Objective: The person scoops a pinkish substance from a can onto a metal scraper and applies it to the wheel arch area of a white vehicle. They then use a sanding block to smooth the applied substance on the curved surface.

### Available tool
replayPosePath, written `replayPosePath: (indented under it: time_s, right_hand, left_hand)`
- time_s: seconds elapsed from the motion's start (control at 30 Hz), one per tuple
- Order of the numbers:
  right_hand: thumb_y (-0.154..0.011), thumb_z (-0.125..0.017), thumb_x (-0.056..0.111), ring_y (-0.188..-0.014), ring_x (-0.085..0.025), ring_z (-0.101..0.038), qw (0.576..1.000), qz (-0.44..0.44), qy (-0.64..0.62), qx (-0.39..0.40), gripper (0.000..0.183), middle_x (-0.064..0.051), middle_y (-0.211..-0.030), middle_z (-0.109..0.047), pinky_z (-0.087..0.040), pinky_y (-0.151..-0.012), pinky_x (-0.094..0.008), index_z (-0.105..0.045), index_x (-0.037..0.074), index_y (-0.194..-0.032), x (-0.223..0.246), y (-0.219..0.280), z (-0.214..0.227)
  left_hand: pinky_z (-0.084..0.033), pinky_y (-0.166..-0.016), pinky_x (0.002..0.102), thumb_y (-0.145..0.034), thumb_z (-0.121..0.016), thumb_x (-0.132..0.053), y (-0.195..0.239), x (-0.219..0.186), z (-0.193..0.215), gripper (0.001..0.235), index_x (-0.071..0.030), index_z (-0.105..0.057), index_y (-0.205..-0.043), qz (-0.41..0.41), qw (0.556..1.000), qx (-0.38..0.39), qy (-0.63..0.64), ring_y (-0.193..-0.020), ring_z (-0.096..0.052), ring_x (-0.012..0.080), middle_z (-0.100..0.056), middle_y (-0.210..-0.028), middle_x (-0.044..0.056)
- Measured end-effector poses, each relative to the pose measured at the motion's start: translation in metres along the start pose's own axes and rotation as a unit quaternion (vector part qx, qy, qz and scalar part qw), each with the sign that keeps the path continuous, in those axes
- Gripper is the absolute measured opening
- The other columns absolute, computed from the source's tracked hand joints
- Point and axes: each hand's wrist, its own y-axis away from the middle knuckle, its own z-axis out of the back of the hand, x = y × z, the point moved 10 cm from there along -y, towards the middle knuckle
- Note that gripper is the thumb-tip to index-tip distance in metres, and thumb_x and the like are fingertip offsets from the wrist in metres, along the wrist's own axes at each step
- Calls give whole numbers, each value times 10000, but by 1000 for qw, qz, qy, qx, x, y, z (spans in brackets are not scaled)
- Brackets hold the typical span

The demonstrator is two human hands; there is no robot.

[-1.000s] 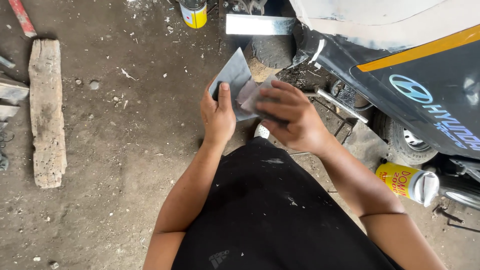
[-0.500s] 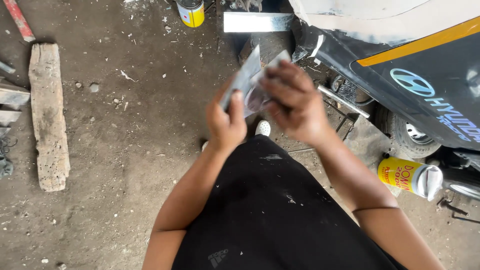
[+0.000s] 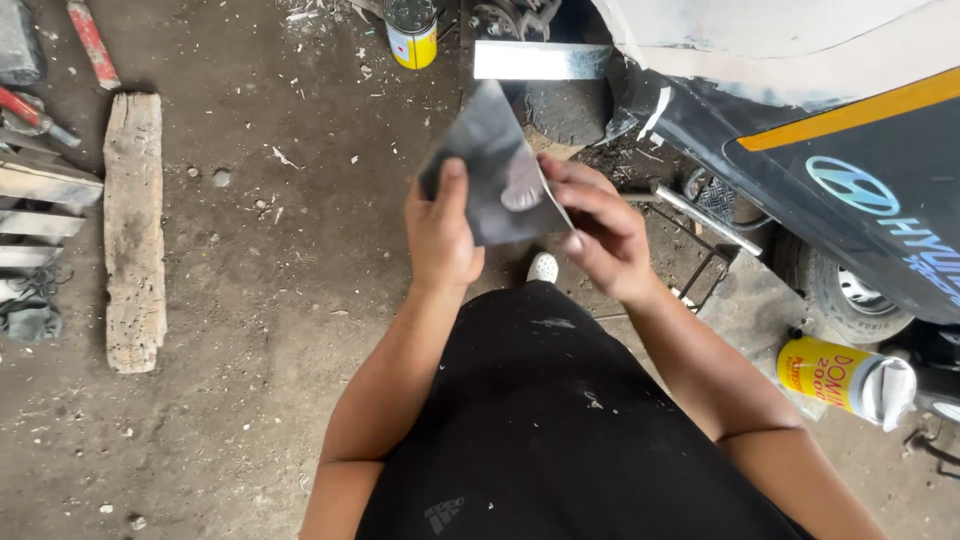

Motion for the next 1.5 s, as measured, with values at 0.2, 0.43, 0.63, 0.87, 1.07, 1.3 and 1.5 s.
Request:
replayPosePath:
  time_s: [0.2, 0.43, 0.63, 0.87, 1.07, 1.3, 1.5]
  right_hand:
    - [-990, -760, 149, -1461, -304, -574, 944, 1, 327, 50, 321, -157, -1405, -676, -415, -1282, -506, -707, 55, -1292, -19, 2, 7]
    - [-841, -814, 214, -1397, -383, -528, 877, 13, 465, 122, 368, -127, -1365, -682, -456, -1099, -545, -770, 108, -1191, 12, -15, -33]
    - [-888, -825, 247, -1430, -360, -521, 855, 24, 499, 136, 312, -108, -1378, -688, -462, -1113, -568, -779, 145, -1179, 12, -16, -40]
    - [-869, -849, 283, -1423, -326, -518, 850, 43, 507, 134, 317, -90, -1349, -695, -444, -1134, -584, -775, 151, -1147, 14, -21, -39]
    - [-854, -826, 229, -1445, -309, -485, 930, -1, 342, 132, 330, -88, -1402, -643, -420, -1156, -542, -762, 138, -1164, 19, -22, -36]
    - [-967, -771, 55, -1495, -341, -483, 989, 7, 106, 101, 275, -131, -1486, -556, -417, -1244, -455, -682, 114, -1221, -15, 3, -10]
    - [-917, -767, 66, -1457, -351, -532, 951, -14, 307, 28, 418, -176, -1449, -596, -395, -1292, -551, -676, 46, -1325, 20, -19, -5]
  left_hand:
    - [-574, -921, 391, -1078, -695, -243, -14, -9, 57, 349, 49, -614, -1251, -35, 996, -69, -51, -1038, -677, 227, -700, -1174, 144]
    - [-567, -947, 350, -1122, -507, -301, 2, -43, 16, 413, 23, -591, -1365, -164, 837, -49, -520, -1094, -713, 229, -706, -1214, 147]
    - [-575, -915, 363, -1111, -540, -278, 4, -40, 17, 361, 5, -620, -1320, -167, 852, -53, -494, -1064, -723, 231, -724, -1174, 154]
    - [-574, -914, 341, -1117, -548, -309, 0, -32, 7, 393, 14, -637, -1323, -145, 898, 3, -416, -1055, -711, 209, -743, -1152, 139]
    - [-613, -896, 335, -1092, -545, -339, 0, -26, 14, 398, -15, -647, -1297, -103, 910, -7, -401, -1037, -742, 207, -749, -1132, 114]
    - [-596, -894, 356, -1053, -698, -231, -2, 3, 43, 266, -4, -664, -1186, 28, 996, -40, 75, -1014, -709, 212, -723, -1145, 113]
    - [-535, -579, 390, -1056, -595, -159, 14, 3, 27, 246, -27, -772, -1165, 21, 852, -10, -523, -671, -714, 285, -751, -830, 212]
